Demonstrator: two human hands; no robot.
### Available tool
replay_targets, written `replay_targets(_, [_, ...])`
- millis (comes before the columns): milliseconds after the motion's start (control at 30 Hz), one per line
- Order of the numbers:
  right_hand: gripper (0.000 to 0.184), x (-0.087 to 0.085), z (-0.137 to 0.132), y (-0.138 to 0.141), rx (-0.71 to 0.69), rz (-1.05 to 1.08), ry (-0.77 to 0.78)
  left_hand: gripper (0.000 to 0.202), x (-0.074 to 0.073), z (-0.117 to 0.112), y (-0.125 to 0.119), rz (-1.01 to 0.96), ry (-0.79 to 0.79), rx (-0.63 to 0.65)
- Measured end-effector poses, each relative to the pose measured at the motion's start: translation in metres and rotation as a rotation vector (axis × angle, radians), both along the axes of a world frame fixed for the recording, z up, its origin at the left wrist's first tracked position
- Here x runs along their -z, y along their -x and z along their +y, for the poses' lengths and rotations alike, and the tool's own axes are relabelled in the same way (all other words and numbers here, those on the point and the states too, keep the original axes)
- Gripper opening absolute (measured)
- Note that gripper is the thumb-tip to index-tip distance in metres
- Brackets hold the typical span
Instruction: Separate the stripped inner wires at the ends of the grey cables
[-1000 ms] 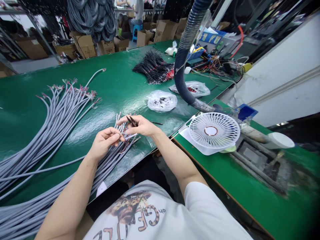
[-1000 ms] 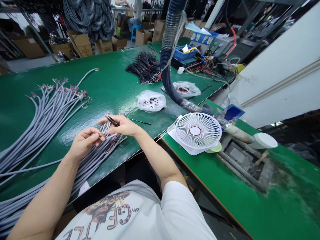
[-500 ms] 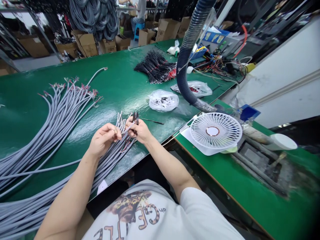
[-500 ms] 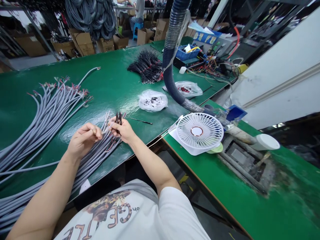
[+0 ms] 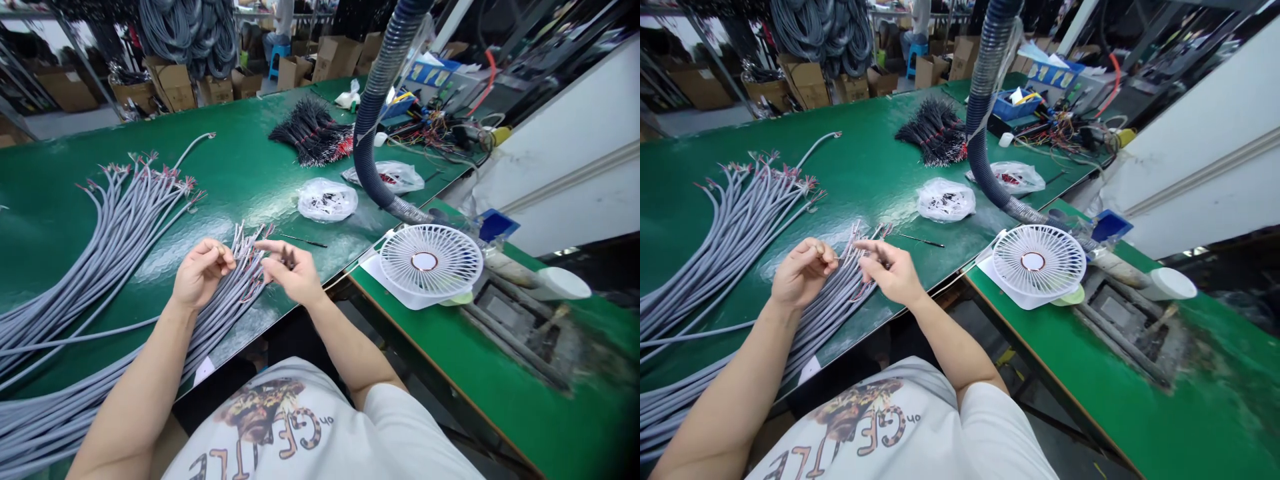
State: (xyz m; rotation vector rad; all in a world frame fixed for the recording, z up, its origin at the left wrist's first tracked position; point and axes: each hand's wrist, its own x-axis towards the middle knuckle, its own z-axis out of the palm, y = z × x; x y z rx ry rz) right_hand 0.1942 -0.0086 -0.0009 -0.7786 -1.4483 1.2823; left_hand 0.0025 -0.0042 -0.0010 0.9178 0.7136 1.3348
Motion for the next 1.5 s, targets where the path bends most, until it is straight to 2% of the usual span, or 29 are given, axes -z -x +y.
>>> replay_targets(67, [0.047, 0.003, 0.002, 0.009, -0.108, -0.100, -0.037, 0.020, 0.000, -0.001, 0.001, 0.011, -0.002, 0.005])
replay_targets(133, [0.039, 0.007, 0.007, 0.015, -0.139, -0.201, -0.110, 0.021, -0.001, -0.001, 0.003, 0.019, -0.007, 0.029])
replay_targets(200, [0.029, 0.011, 0.011, 0.017, -0.113, -0.289, -0.191, 0.021, -0.002, -0.002, 0.005, 0.028, -0.024, 0.084])
replay_targets(300, [0.029, 0.012, 0.013, 0.013, -0.077, -0.364, -0.315, 0.023, -0.003, -0.001, 0.009, 0.048, -0.051, 0.104])
replay_targets(367, [0.027, 0.010, 0.012, 0.010, -0.065, -0.392, -0.404, 0.027, -0.003, 0.000, 0.011, 0.137, -0.047, 0.070])
replay_targets(400, [0.027, 0.009, 0.012, 0.008, -0.057, -0.404, -0.448, 0.029, -0.003, 0.000, 0.011, 0.216, -0.035, 0.096])
replay_targets(500, [0.027, 0.007, 0.012, 0.005, -0.018, -0.436, -0.527, 0.038, -0.004, -0.001, 0.014, 0.459, 0.023, 0.372])
replay_targets(567, [0.029, 0.010, 0.011, 0.005, 0.002, -0.424, -0.508, 0.038, -0.005, -0.004, 0.015, 0.529, 0.012, 0.470])
replay_targets(633, [0.033, 0.017, 0.010, 0.008, -0.008, -0.349, -0.421, 0.034, -0.007, -0.007, 0.017, 0.546, -0.063, 0.400])
replay_targets(767, [0.040, 0.039, 0.008, 0.014, -0.053, -0.164, -0.135, 0.027, -0.009, -0.009, 0.019, 0.563, -0.194, 0.254])
replay_targets(900, [0.034, 0.051, 0.008, 0.004, 0.035, -0.146, -0.058, 0.018, -0.008, -0.009, 0.016, 0.688, -0.248, 0.184])
replay_targets(1000, [0.028, 0.041, 0.007, -0.018, 0.244, -0.207, -0.085, 0.015, -0.008, -0.007, 0.011, 0.744, -0.290, 0.148])
replay_targets(1067, [0.029, 0.028, 0.002, -0.033, 0.421, -0.226, -0.123, 0.014, -0.008, -0.006, 0.008, 0.755, -0.323, 0.109])
replay_targets(1133, [0.025, 0.012, -0.006, -0.045, 0.521, -0.268, -0.174, 0.013, -0.006, -0.005, 0.007, 0.784, -0.369, 0.082])
replay_targets(1200, [0.019, -0.004, -0.017, -0.050, 0.469, -0.377, -0.241, 0.014, -0.002, -0.004, 0.006, 0.836, -0.423, 0.061])
replay_targets(1300, [0.017, -0.021, -0.029, -0.045, 0.198, -0.571, -0.339, 0.015, 0.005, -0.003, 0.006, 0.909, -0.481, 0.030])
replay_targets(1367, [0.021, -0.024, -0.030, -0.036, 0.078, -0.672, -0.348, 0.016, 0.009, -0.003, 0.006, 0.953, -0.512, 0.020])
replay_targets(1500, [0.024, -0.018, -0.019, -0.018, 0.106, -0.809, -0.276, 0.015, 0.012, -0.002, 0.005, 0.996, -0.512, 0.006])
